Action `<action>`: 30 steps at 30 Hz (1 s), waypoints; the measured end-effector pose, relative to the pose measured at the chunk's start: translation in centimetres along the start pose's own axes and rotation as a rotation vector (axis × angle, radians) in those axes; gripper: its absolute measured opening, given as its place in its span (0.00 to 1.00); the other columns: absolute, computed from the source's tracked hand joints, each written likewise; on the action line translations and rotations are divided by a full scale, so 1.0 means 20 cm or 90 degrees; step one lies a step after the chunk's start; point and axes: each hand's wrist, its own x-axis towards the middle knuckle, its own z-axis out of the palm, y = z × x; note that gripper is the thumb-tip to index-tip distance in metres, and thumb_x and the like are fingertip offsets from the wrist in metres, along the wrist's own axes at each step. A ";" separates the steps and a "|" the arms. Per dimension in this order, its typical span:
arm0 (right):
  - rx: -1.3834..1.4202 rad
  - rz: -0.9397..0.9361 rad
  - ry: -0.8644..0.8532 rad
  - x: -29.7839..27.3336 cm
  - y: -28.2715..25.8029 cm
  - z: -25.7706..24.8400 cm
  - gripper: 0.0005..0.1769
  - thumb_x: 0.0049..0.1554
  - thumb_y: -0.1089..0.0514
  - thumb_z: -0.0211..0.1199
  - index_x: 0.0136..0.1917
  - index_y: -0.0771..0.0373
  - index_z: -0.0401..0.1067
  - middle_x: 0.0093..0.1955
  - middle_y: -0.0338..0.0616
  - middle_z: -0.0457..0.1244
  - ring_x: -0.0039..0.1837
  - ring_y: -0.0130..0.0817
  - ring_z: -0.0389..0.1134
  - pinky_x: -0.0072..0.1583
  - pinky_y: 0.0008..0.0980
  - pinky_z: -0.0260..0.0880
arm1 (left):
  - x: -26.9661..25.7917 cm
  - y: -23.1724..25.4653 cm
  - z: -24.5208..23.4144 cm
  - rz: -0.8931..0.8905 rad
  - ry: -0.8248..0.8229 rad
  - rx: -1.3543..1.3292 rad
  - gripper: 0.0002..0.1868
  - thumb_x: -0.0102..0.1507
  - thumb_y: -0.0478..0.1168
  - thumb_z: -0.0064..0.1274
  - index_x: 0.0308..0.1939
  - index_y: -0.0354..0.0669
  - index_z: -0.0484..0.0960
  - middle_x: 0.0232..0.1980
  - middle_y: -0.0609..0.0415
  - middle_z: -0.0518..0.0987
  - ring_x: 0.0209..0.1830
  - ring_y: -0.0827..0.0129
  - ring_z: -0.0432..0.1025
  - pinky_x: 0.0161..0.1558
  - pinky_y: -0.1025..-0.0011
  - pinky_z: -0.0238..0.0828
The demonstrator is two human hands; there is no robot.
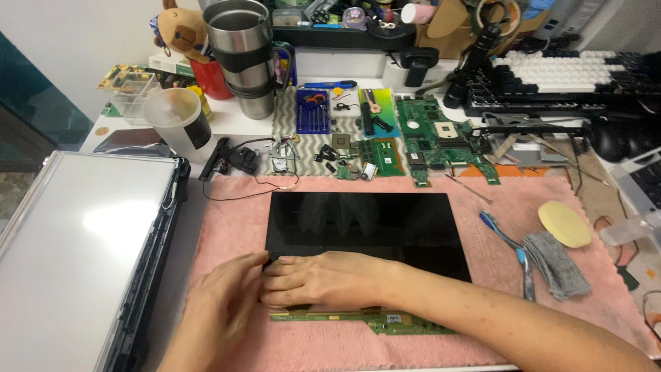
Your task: The person uses two metal tools to scrape and clean a small area on a green circuit board attached to a display panel. After scraping, the person wipes the display surface with a yellow sponge.
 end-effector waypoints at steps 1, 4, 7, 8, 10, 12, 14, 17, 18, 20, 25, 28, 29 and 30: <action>-0.001 0.004 0.001 -0.01 -0.01 0.01 0.26 0.78 0.60 0.47 0.87 0.63 0.62 0.91 0.55 0.58 0.94 0.62 0.55 0.93 0.59 0.52 | 0.01 0.00 0.00 0.004 -0.002 -0.001 0.22 0.71 0.41 0.57 0.70 0.51 0.86 0.70 0.58 0.91 0.69 0.64 0.85 0.69 0.63 0.76; 0.009 0.028 0.022 0.00 -0.03 0.00 0.28 0.77 0.62 0.51 0.89 0.61 0.62 0.93 0.52 0.56 0.95 0.60 0.54 0.93 0.57 0.52 | 0.02 -0.01 0.00 0.012 -0.026 0.024 0.22 0.74 0.42 0.51 0.71 0.56 0.87 0.68 0.61 0.91 0.72 0.62 0.78 0.69 0.55 0.74; 0.003 0.010 0.054 0.00 -0.05 -0.01 0.26 0.75 0.67 0.53 0.85 0.64 0.66 0.89 0.51 0.60 0.92 0.56 0.57 0.91 0.54 0.57 | 0.00 -0.04 0.01 0.039 -0.114 0.105 0.33 0.70 0.39 0.46 0.82 0.60 0.77 0.74 0.66 0.86 0.79 0.62 0.71 0.71 0.53 0.68; 0.007 0.017 0.058 -0.01 -0.04 0.01 0.25 0.77 0.63 0.53 0.85 0.63 0.67 0.91 0.50 0.59 0.94 0.58 0.56 0.92 0.54 0.56 | 0.00 -0.03 0.00 0.040 -0.138 0.153 0.37 0.69 0.39 0.44 0.85 0.60 0.73 0.77 0.61 0.83 0.81 0.62 0.70 0.69 0.53 0.67; 0.012 0.024 0.065 -0.02 -0.02 0.05 0.25 0.78 0.59 0.53 0.86 0.61 0.67 0.92 0.49 0.59 0.95 0.60 0.54 0.93 0.55 0.54 | 0.00 -0.03 0.00 0.041 -0.164 0.204 0.41 0.67 0.39 0.43 0.88 0.61 0.68 0.79 0.57 0.81 0.83 0.61 0.68 0.68 0.53 0.67; 0.014 0.019 0.072 -0.03 0.00 0.08 0.27 0.78 0.54 0.56 0.87 0.60 0.66 0.92 0.49 0.59 0.95 0.58 0.55 0.94 0.55 0.53 | -0.02 -0.06 0.01 0.068 -0.169 0.222 0.35 0.75 0.44 0.38 0.89 0.59 0.67 0.81 0.59 0.79 0.84 0.64 0.68 0.65 0.55 0.68; 0.021 0.017 0.088 -0.05 -0.01 0.08 0.27 0.77 0.56 0.58 0.87 0.61 0.66 0.92 0.49 0.59 0.95 0.58 0.54 0.93 0.56 0.55 | -0.01 -0.07 0.00 0.050 -0.193 0.220 0.34 0.76 0.51 0.40 0.89 0.63 0.66 0.84 0.64 0.77 0.86 0.66 0.66 0.68 0.57 0.65; 0.035 0.007 0.110 -0.05 -0.03 0.07 0.26 0.78 0.57 0.58 0.86 0.62 0.66 0.91 0.52 0.59 0.95 0.60 0.54 0.93 0.57 0.56 | 0.00 -0.08 -0.02 0.038 -0.208 0.216 0.34 0.76 0.58 0.45 0.87 0.67 0.69 0.84 0.70 0.78 0.85 0.67 0.66 0.69 0.58 0.64; 0.042 0.007 0.121 -0.06 -0.03 0.06 0.25 0.79 0.57 0.57 0.86 0.62 0.66 0.90 0.54 0.60 0.94 0.61 0.56 0.93 0.58 0.56 | 0.03 -0.09 -0.02 0.052 -0.204 0.211 0.33 0.75 0.59 0.49 0.85 0.68 0.72 0.81 0.72 0.81 0.83 0.65 0.68 0.69 0.58 0.66; 0.035 0.006 0.125 -0.08 -0.02 0.08 0.26 0.79 0.55 0.56 0.87 0.62 0.66 0.90 0.54 0.61 0.92 0.62 0.59 0.92 0.58 0.58 | 0.05 -0.07 -0.05 0.061 -0.194 0.194 0.33 0.73 0.58 0.54 0.84 0.66 0.75 0.78 0.70 0.84 0.81 0.63 0.70 0.68 0.58 0.66; 0.044 0.013 0.153 -0.14 -0.02 0.06 0.21 0.79 0.54 0.55 0.81 0.60 0.72 0.86 0.56 0.65 0.88 0.64 0.66 0.90 0.58 0.62 | 0.12 -0.07 -0.09 0.083 -0.190 0.152 0.37 0.65 0.55 0.67 0.80 0.62 0.80 0.69 0.64 0.90 0.72 0.67 0.78 0.68 0.63 0.70; 0.046 0.040 0.123 -0.19 -0.02 0.06 0.23 0.80 0.58 0.55 0.85 0.58 0.68 0.90 0.48 0.62 0.91 0.58 0.62 0.91 0.54 0.62 | 0.15 -0.09 -0.09 0.099 -0.188 0.166 0.35 0.63 0.51 0.72 0.76 0.64 0.83 0.61 0.66 0.90 0.65 0.68 0.80 0.65 0.64 0.73; 0.047 0.025 0.124 -0.20 -0.02 0.06 0.23 0.80 0.60 0.54 0.85 0.62 0.67 0.90 0.51 0.61 0.91 0.59 0.62 0.92 0.55 0.61 | 0.16 -0.09 -0.10 0.052 -0.212 0.184 0.37 0.61 0.54 0.74 0.76 0.70 0.83 0.61 0.70 0.90 0.65 0.70 0.79 0.64 0.64 0.72; 0.049 0.010 0.126 -0.21 -0.02 0.06 0.22 0.81 0.62 0.54 0.85 0.65 0.66 0.89 0.54 0.61 0.91 0.60 0.62 0.92 0.55 0.60 | 0.16 -0.10 -0.10 0.005 -0.238 0.202 0.39 0.60 0.56 0.75 0.76 0.76 0.83 0.60 0.74 0.90 0.66 0.72 0.78 0.62 0.64 0.72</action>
